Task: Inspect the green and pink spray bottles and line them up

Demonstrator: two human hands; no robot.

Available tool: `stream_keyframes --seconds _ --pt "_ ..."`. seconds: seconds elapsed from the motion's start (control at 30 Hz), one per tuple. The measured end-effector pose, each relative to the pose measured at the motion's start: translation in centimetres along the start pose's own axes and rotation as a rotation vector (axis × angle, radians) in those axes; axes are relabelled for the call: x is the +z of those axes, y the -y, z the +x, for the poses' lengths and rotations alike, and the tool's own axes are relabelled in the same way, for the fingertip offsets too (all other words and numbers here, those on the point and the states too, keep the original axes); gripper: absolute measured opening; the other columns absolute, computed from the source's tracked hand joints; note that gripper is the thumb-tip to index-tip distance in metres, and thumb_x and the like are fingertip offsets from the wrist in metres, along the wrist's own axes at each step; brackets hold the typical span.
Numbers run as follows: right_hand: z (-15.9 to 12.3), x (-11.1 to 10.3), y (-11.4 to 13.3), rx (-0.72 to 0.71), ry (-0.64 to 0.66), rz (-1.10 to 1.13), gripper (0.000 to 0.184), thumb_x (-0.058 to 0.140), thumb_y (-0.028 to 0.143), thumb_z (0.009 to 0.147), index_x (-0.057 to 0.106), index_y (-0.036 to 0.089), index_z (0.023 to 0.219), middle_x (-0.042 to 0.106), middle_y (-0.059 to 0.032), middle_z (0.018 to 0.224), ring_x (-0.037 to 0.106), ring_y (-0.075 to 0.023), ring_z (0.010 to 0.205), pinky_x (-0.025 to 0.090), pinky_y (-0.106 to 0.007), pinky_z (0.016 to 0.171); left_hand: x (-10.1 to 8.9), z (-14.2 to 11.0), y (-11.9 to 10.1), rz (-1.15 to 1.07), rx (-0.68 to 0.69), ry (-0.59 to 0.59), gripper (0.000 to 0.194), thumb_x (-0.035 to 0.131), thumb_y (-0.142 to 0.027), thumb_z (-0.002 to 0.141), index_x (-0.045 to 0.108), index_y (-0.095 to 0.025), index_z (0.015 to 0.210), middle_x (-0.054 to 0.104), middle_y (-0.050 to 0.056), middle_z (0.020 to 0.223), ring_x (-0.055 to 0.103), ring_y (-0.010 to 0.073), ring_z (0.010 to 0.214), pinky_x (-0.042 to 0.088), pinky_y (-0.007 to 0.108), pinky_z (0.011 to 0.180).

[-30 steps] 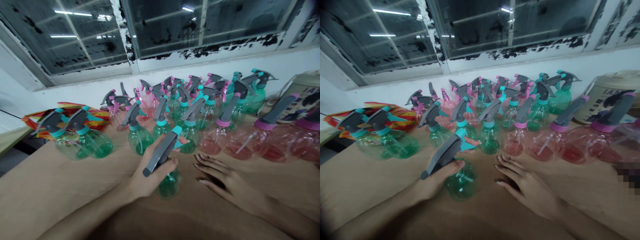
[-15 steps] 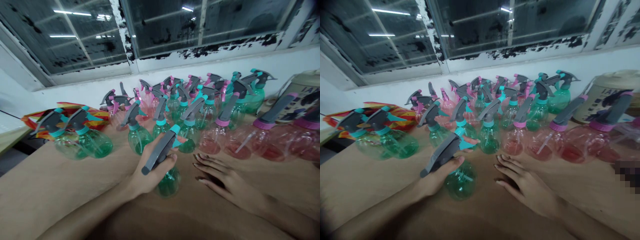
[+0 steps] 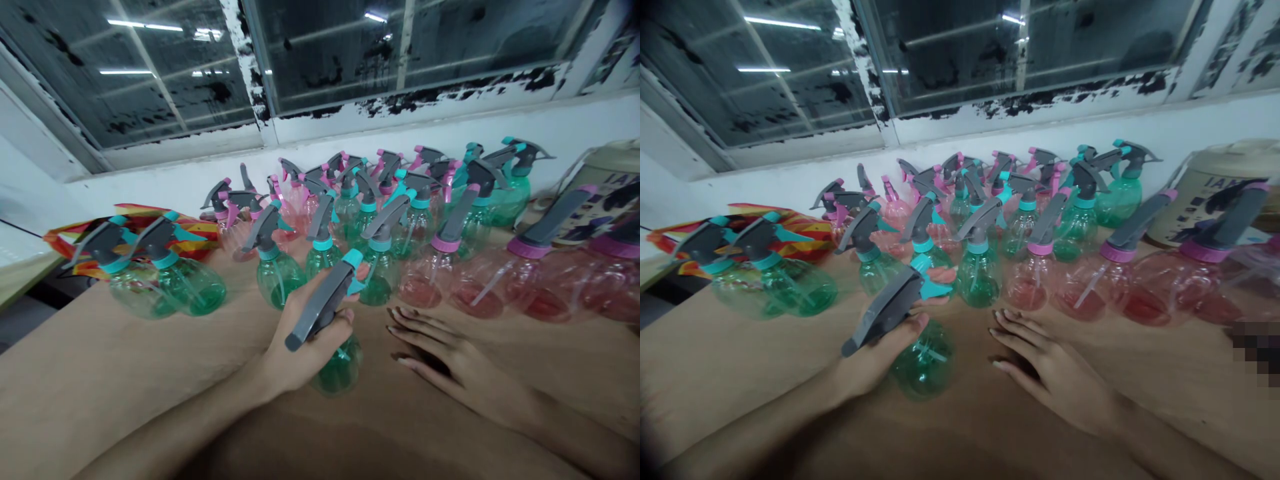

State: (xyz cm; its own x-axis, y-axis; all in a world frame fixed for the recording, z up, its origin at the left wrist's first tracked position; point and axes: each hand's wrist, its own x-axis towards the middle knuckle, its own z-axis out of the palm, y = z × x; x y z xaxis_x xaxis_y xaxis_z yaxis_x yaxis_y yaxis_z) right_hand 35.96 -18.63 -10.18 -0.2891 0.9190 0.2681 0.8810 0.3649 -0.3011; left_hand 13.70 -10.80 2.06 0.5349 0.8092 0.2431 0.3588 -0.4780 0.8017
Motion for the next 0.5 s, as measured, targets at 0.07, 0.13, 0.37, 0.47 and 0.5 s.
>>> stream_keyframes --seconds 0.07,0.13,0.37,0.47,0.5 --pt "0.04 -0.03 0.04 0.007 -0.001 0.005 0.046 0.045 0.041 0.089 0.045 0.024 0.132 0.043 -0.0009 0.139 0.034 -0.0219 0.13 0.036 -0.043 0.105 -0.05 0.08 -0.08 -0.042 0.011 0.013 0.013 0.048 -0.025 0.072 0.053 -0.023 0.084 0.057 -0.001 0.07 0.056 0.0151 0.06 0.049 0.026 0.058" --pt "0.09 -0.03 0.05 0.011 -0.003 0.014 0.045 0.045 0.041 0.089 0.046 0.025 0.132 0.043 -0.0009 0.139 0.034 -0.0218 0.13 0.035 -0.043 0.105 -0.13 0.19 -0.08 -0.092 0.028 0.035 0.01 0.048 -0.023 0.072 0.049 -0.023 0.083 0.055 -0.001 0.072 0.059 0.0153 0.066 0.05 0.026 0.063" --pt "-0.01 0.24 -0.09 0.011 -0.021 0.053 0.046 0.048 0.04 0.088 0.045 0.026 0.132 0.043 -0.0004 0.139 0.035 -0.022 0.13 0.036 -0.043 0.105 -0.23 0.37 0.28 -0.013 0.085 0.052 0.011 0.047 -0.026 0.078 0.052 -0.022 0.087 0.056 -0.001 0.068 0.054 0.0138 0.056 0.045 0.025 0.052" --pt "-0.03 0.19 -0.09 0.012 -0.011 0.034 0.046 0.047 0.04 0.088 0.045 0.026 0.132 0.043 -0.0003 0.139 0.034 -0.0215 0.13 0.036 -0.042 0.105 -0.23 0.32 0.16 0.017 0.097 0.032 0.01 0.046 -0.023 0.079 0.053 -0.022 0.086 0.059 0.0 0.073 0.054 0.0137 0.059 0.046 0.025 0.054" --pt "-0.01 0.15 -0.07 0.011 -0.006 0.027 0.045 0.047 0.04 0.089 0.045 0.026 0.132 0.043 -0.0003 0.14 0.034 -0.0214 0.13 0.035 -0.042 0.105 -0.23 0.31 0.11 0.007 0.099 0.022 0.009 0.046 -0.023 0.079 0.052 -0.022 0.085 0.058 0.0 0.073 0.054 0.0136 0.06 0.046 0.025 0.054"
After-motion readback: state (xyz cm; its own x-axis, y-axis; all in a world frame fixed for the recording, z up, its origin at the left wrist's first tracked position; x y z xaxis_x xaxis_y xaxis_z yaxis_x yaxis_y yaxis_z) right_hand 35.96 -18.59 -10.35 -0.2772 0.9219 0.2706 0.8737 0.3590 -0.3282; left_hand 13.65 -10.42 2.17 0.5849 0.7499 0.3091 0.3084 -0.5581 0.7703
